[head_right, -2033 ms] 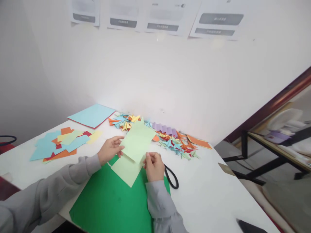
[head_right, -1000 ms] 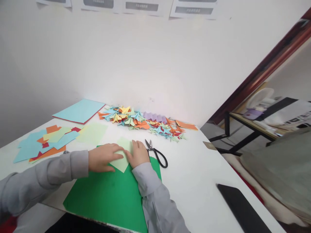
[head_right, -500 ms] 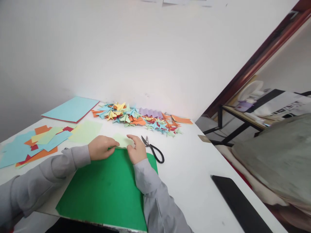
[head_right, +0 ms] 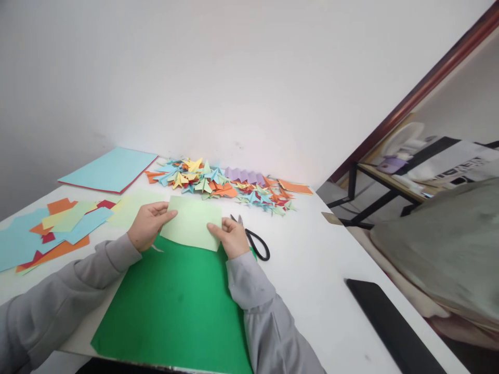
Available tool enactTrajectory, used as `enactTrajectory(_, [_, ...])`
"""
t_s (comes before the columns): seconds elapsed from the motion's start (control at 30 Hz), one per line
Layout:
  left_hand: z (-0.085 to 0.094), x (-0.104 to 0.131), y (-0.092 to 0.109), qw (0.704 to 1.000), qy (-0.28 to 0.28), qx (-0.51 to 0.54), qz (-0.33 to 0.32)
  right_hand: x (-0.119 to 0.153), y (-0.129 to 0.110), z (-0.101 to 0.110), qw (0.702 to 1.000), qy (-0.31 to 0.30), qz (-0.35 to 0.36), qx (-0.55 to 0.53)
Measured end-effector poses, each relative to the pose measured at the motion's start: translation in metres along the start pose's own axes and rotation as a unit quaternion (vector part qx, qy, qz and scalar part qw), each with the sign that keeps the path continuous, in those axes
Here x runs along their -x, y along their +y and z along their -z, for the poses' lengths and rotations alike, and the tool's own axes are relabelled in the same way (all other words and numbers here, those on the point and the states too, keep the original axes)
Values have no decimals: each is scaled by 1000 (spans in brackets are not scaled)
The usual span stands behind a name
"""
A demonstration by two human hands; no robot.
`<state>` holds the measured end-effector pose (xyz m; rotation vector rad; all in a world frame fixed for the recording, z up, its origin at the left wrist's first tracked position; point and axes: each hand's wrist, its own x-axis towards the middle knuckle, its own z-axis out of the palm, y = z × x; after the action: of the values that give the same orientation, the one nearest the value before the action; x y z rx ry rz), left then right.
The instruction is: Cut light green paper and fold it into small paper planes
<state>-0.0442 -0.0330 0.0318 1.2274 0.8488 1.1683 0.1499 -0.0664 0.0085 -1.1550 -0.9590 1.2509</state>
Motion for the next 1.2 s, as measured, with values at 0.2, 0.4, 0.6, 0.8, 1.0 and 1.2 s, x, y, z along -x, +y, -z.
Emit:
enactTrajectory(0.2, [3, -4, -6, 997, 42, -41, 50, 3, -4, 3, 995, 85, 54, -6])
enactTrajectory(0.4, [4, -3, -6, 997, 5, -69, 38, 0, -1, 6, 994, 87, 64, -1])
enactTrajectory(0.6, [3, -6, -7, 996, 34, -82, 18, 1, -2, 5, 994, 65, 70, 60])
enactTrajectory(0.8, [-8, -7, -11, 994, 53, -93, 13, 2, -5, 9, 990, 98, 93, 51])
enactTrajectory(1.0, [-22, -7, -11, 993, 50, -102, 6, 1, -7, 10, 985, 117, 105, 76])
enactTrajectory(1.2, [-20, -7, -13, 995, 32, -99, 14, 1, -6, 10, 983, 122, 114, 80])
